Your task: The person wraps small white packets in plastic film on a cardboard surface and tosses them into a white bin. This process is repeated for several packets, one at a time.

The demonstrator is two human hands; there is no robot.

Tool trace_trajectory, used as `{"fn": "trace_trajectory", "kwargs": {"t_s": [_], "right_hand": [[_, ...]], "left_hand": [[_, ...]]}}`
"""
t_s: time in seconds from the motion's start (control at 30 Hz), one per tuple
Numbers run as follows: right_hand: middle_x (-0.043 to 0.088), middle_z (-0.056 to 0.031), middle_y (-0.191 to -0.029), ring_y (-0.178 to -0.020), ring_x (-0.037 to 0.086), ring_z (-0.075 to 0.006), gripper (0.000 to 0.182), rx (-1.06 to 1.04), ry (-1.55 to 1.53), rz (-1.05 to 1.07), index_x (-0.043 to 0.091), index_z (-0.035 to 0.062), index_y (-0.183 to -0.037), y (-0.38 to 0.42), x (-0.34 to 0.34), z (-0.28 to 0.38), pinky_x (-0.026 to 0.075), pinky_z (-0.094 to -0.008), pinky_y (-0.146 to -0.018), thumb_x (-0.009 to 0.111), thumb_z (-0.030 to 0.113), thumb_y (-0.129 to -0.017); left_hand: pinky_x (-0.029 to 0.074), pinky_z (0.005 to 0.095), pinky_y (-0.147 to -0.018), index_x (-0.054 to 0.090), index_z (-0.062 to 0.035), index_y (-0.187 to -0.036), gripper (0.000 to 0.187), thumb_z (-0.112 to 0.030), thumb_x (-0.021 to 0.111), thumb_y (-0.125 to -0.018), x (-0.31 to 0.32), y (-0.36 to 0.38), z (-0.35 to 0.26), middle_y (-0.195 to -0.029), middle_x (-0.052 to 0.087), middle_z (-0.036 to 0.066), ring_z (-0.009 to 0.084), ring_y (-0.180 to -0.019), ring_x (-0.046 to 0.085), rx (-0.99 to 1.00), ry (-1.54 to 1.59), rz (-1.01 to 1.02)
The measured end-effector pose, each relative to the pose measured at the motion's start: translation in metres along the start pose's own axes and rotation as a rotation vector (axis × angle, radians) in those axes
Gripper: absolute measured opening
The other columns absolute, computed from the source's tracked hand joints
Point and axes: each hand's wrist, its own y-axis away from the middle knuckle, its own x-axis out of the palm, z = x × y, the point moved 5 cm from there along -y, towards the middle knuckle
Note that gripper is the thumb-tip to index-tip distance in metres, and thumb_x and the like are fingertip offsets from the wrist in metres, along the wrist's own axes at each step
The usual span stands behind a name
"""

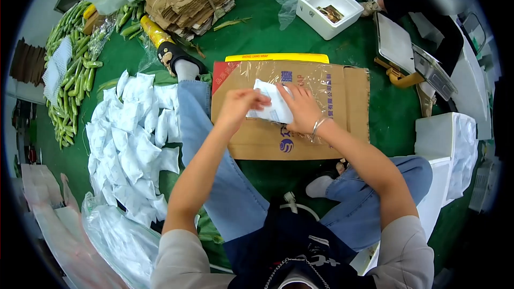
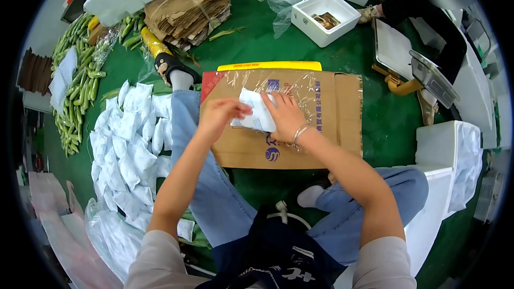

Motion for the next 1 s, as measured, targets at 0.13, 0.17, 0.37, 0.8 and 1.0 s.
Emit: {"fn": "trace_trajectory", "kwargs": {"t_s": [0.13, 0.17, 0.37, 0.8, 1.0], "right_hand": [[0.043, -0.0218, -0.136, -0.126, 0.042, -0.0360, 0.104, -0.023, -0.557, 0.200, 0.029, 0.0023, -0.143, -0.028, 0.001, -0.046, 0.035, -0.0409, -0.107, 0.079, 0.016, -0.053], [0.045, -0.0223, -0.135, -0.125, 0.045, -0.0342, 0.099, -0.024, -0.646, 0.241, 0.031, 0.0003, -0.142, -0.030, -0.005, -0.051, 0.038, -0.0367, -0.105, 0.076, 0.013, -0.055], [0.039, -0.0255, -0.136, -0.123, 0.045, -0.0353, 0.094, 0.507, -0.839, -0.574, 0.028, -0.0010, -0.141, 0.042, 0.027, -0.023, 0.036, -0.0429, -0.105, 0.078, 0.019, -0.064], [0.067, -0.0195, -0.086, -0.076, 0.065, -0.0349, 0.017, 0.553, -0.335, -0.660, 0.069, 0.0006, -0.092, 0.042, -0.136, -0.057, 0.052, -0.0393, -0.068, 0.062, 0.009, -0.079], [0.063, -0.0223, -0.100, -0.098, 0.061, -0.0344, 0.032, 0.297, -0.035, -0.077, 0.059, -0.0044, -0.104, 0.045, -0.088, 0.060, 0.050, -0.0420, -0.087, 0.063, 0.011, -0.077]], "left_hand": [[0.051, 0.0388, -0.079, 0.051, -0.0106, -0.133, 0.062, -0.032, 0.073, -0.078, 0.038, 0.016, -0.067, -0.131, 0.052, 0.017, 0.0319, -0.112, 0.056, 0.937, -1.142, 0.005], [0.051, 0.0404, -0.082, 0.046, -0.0175, -0.137, 0.074, -0.038, 0.076, -0.073, 0.040, 0.011, -0.065, -0.136, 0.046, 0.018, 0.0341, -0.119, 0.051, 0.876, -1.207, 0.038], [0.052, 0.0406, -0.072, 0.046, -0.0159, -0.136, 0.077, -0.044, 0.074, -0.071, 0.041, -0.020, -0.066, -0.118, 0.057, 0.017, 0.0325, -0.098, 0.062, 0.831, -1.389, 0.208], [0.050, 0.0417, -0.050, 0.064, -0.0077, -0.108, 0.047, -0.046, 0.068, -0.080, 0.077, 0.022, -0.100, -0.063, 0.063, 0.014, 0.0317, -0.056, 0.063, 0.956, -1.282, 0.171], [0.049, 0.0418, -0.057, 0.068, 0.0009, -0.084, 0.050, -0.048, 0.059, -0.089, 0.065, 0.022, -0.087, -0.067, 0.064, 0.020, 0.0359, -0.055, 0.061, 0.481, -0.963, 0.339]]}}
